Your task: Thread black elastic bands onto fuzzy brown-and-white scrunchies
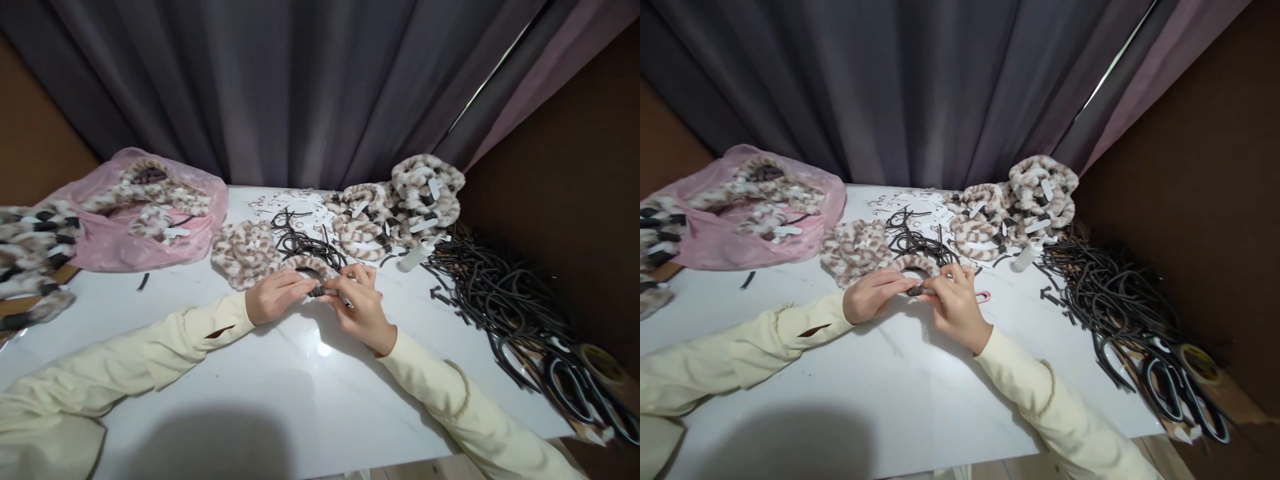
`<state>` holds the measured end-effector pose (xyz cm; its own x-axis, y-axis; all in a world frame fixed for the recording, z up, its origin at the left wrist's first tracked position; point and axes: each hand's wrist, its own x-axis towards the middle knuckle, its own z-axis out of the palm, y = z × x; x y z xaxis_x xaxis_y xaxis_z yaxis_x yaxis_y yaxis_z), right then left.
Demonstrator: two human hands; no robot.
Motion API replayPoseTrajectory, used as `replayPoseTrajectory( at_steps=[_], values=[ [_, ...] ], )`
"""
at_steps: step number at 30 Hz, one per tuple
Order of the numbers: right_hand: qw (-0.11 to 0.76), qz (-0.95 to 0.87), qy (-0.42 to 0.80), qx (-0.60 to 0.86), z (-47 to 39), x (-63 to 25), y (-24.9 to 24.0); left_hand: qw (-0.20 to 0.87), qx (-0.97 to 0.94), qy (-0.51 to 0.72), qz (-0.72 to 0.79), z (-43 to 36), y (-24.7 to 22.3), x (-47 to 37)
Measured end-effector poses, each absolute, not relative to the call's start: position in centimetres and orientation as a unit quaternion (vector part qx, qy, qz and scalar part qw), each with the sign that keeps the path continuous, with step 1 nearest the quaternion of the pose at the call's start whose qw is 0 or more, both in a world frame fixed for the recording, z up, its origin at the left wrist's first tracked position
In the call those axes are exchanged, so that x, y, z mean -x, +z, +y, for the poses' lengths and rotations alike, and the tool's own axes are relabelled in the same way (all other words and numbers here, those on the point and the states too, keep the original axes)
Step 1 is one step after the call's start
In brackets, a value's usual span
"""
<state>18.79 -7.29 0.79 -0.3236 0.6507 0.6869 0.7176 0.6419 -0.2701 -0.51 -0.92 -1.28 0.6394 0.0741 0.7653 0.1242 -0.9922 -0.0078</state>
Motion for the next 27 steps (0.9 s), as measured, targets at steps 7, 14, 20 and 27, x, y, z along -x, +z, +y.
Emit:
replayPoseTrajectory(
  at_steps=[7,14,20,27],
  values=[
    [0.397,-0.790,-0.106,0.455,-6.8,-18.7,-0.2,-0.011,0.898,-0.410,-0.156,-0.8,-1.6,0.0],
    [0.368,-0.796,-0.055,0.477,-6.5,-18.8,-0.5,-0.014,0.906,-0.368,-0.210,-0.7,-1.4,-0.3],
    [0.313,-0.826,-0.005,0.468,-6.3,-18.9,-0.8,0.032,0.924,-0.334,-0.182,-0.6,-1.7,-0.4],
    [0.312,-0.841,-0.047,0.440,-6.2,-19.0,-0.5,0.046,0.930,-0.305,-0.199,-0.5,-1.8,-0.2]
  ],
)
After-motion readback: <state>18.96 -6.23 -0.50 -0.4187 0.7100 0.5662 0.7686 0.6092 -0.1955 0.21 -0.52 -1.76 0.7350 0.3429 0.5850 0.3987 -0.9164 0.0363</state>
